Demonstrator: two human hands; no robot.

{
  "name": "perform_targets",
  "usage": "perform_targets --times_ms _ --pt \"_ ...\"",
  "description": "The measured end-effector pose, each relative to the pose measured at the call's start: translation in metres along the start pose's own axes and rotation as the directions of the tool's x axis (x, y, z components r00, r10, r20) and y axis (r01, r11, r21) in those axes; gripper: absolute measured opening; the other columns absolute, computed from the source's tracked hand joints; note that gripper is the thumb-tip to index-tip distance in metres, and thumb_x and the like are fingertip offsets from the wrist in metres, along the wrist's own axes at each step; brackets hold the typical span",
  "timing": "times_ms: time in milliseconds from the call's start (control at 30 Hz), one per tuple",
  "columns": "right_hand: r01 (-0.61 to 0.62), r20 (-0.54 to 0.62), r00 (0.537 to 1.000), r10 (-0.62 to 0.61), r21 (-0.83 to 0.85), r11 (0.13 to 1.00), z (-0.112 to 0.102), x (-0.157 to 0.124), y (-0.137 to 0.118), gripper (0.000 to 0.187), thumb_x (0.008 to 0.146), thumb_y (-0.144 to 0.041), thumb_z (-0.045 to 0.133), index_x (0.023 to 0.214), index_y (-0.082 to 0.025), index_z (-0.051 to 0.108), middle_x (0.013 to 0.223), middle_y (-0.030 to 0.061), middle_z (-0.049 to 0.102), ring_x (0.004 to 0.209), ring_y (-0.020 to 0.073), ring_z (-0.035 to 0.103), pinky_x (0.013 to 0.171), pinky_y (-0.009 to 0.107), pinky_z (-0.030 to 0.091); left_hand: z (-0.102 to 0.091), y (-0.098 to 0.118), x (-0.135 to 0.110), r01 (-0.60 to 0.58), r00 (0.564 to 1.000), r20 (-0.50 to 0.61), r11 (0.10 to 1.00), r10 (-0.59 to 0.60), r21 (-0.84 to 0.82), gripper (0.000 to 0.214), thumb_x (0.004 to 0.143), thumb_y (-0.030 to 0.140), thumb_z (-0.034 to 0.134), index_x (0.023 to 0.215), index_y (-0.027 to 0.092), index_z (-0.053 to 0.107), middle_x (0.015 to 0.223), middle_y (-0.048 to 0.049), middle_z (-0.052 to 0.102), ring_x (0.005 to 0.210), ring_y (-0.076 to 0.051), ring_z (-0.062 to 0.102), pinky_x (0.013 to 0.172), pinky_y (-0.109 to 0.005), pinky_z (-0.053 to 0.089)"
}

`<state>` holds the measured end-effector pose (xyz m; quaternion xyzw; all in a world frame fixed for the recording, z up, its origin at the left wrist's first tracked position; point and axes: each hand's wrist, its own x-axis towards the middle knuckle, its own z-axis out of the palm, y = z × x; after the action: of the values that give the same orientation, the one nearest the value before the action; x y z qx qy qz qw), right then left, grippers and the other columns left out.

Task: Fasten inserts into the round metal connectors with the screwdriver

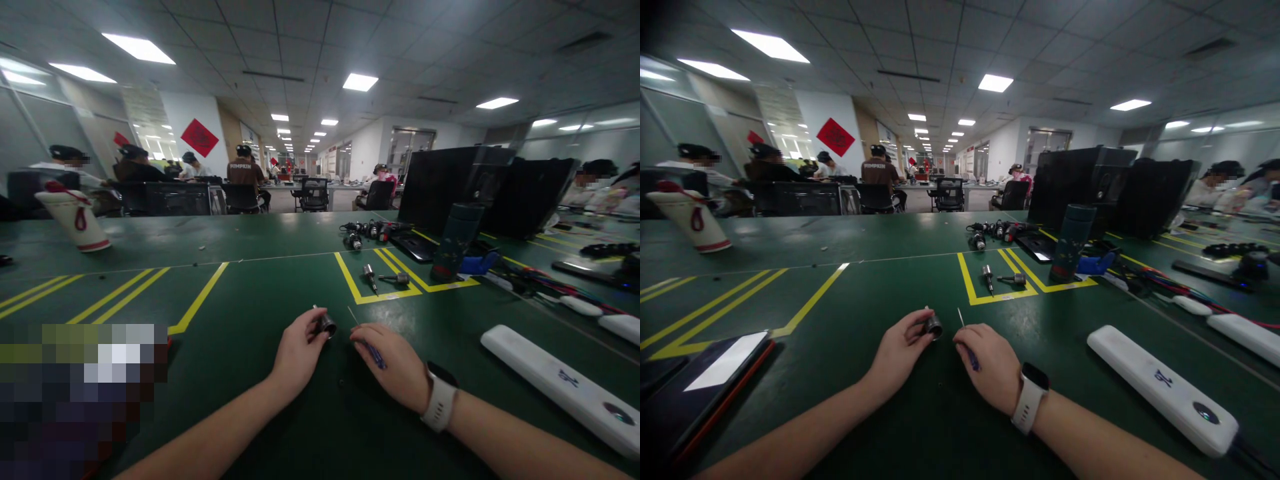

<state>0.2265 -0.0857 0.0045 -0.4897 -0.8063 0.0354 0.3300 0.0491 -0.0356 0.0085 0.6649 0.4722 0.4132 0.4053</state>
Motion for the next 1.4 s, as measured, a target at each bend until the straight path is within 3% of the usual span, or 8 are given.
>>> perform_targets --times_ms 200,400,567,700,867,1067,1233,1400 --pt "-0.049 0.023 0.999 0.049 -0.003 0.999 -0.001 -0.001 -0.002 0.017 0.083 -0.008 0.052 0.093 -0.018 0.062 0.091 0.0054 0.066 0.083 0.0191 0.061 0.074 0.034 0.051 0.030 -0.010 0.051 -0.115 0.993 0.032 0.986 0.112 0.122 0.037 0.074 0.005 0.060 0.108 0.020 0.062 0.112 -0.0076 0.067 0.102 -0.021 0.063 0.089 -0.033 0.049" --pt "-0.143 -0.015 0.990 0.143 -0.006 0.990 -0.003 0.000 0.002 0.017 0.085 -0.010 0.047 0.094 -0.016 0.061 0.091 0.0081 0.066 0.085 0.0209 0.061 0.077 0.037 0.051 0.043 -0.009 0.069 -0.194 0.981 0.061 0.958 0.185 0.212 0.034 0.075 0.011 0.060 0.108 0.018 0.062 0.110 -0.0085 0.067 0.101 -0.022 0.062 0.084 -0.031 0.049" --pt "-0.178 -0.006 0.984 0.178 0.005 0.984 -0.003 0.001 0.004 0.017 0.085 -0.011 0.047 0.091 -0.017 0.062 0.089 0.0075 0.066 0.084 0.0213 0.061 0.077 0.037 0.051 0.037 -0.002 0.051 -0.245 0.969 0.043 0.935 0.243 0.257 0.042 0.078 0.018 0.056 0.120 0.018 0.050 0.136 -0.0101 0.042 0.111 -0.022 0.052 0.080 -0.030 0.051" --pt "-0.191 -0.016 0.981 0.191 0.019 0.981 -0.001 0.000 0.004 0.018 0.085 -0.011 0.047 0.091 -0.017 0.062 0.089 0.0082 0.067 0.084 0.0222 0.061 0.077 0.038 0.051 0.022 0.007 0.016 -0.263 0.965 0.098 0.908 0.244 0.326 0.021 0.080 0.023 0.053 0.100 0.019 0.058 0.107 -0.0056 0.057 0.086 -0.020 0.059 0.072 -0.034 0.050" --pt "-0.189 -0.031 0.981 0.189 0.031 0.982 0.001 -0.001 0.006 0.018 0.084 -0.011 0.047 0.093 -0.017 0.062 0.091 0.0087 0.067 0.086 0.0231 0.062 0.078 0.039 0.050 0.010 0.018 -0.028 -0.463 0.865 0.466 0.650 0.185 0.602 0.022 0.082 0.038 0.052 0.087 0.018 0.059 0.087 -0.0048 0.062 0.078 -0.023 0.059 0.066 -0.036 0.049" --pt "-0.182 -0.047 0.982 0.183 0.034 0.983 0.002 -0.003 0.009 0.018 0.085 -0.015 0.047 0.092 -0.018 0.062 0.090 0.0076 0.069 0.086 0.0221 0.063 0.078 0.037 0.050 0.014 0.025 -0.043 -0.619 0.758 0.642 0.438 0.117 0.652 0.015 0.086 0.018 0.046 0.087 0.015 0.061 0.086 -0.0074 0.067 0.076 -0.023 0.061 0.066 -0.036 0.051" --pt "-0.225 -0.092 0.970 0.225 0.013 0.974 -0.005 0.002 0.024 0.017 0.085 -0.017 0.048 0.093 -0.019 0.062 0.091 0.0052 0.069 0.085 0.0201 0.064 0.076 0.034 0.050 0.007 0.028 -0.042 -0.574 0.773 0.632 0.487 0.056 0.658 0.020 0.084 0.011 0.044 0.088 0.014 0.062 0.088 -0.0091 0.066 0.076 -0.022 0.061 0.065 -0.035 0.050" --pt "-0.349 -0.151 0.930 0.336 -0.065 0.935 -0.016 0.013 0.053 0.014 0.087 -0.016 0.048 0.093 -0.017 0.061 0.090 0.0046 0.068 0.083 0.0182 0.064 0.073 0.031 0.051 -0.003 0.021 -0.039 -0.572 0.758 0.643 0.583 0.107 0.577 0.022 0.082 0.010 0.041 0.089 0.016 0.061 0.086 -0.0088 0.062 0.073 -0.022 0.058 0.066 -0.036 0.048"
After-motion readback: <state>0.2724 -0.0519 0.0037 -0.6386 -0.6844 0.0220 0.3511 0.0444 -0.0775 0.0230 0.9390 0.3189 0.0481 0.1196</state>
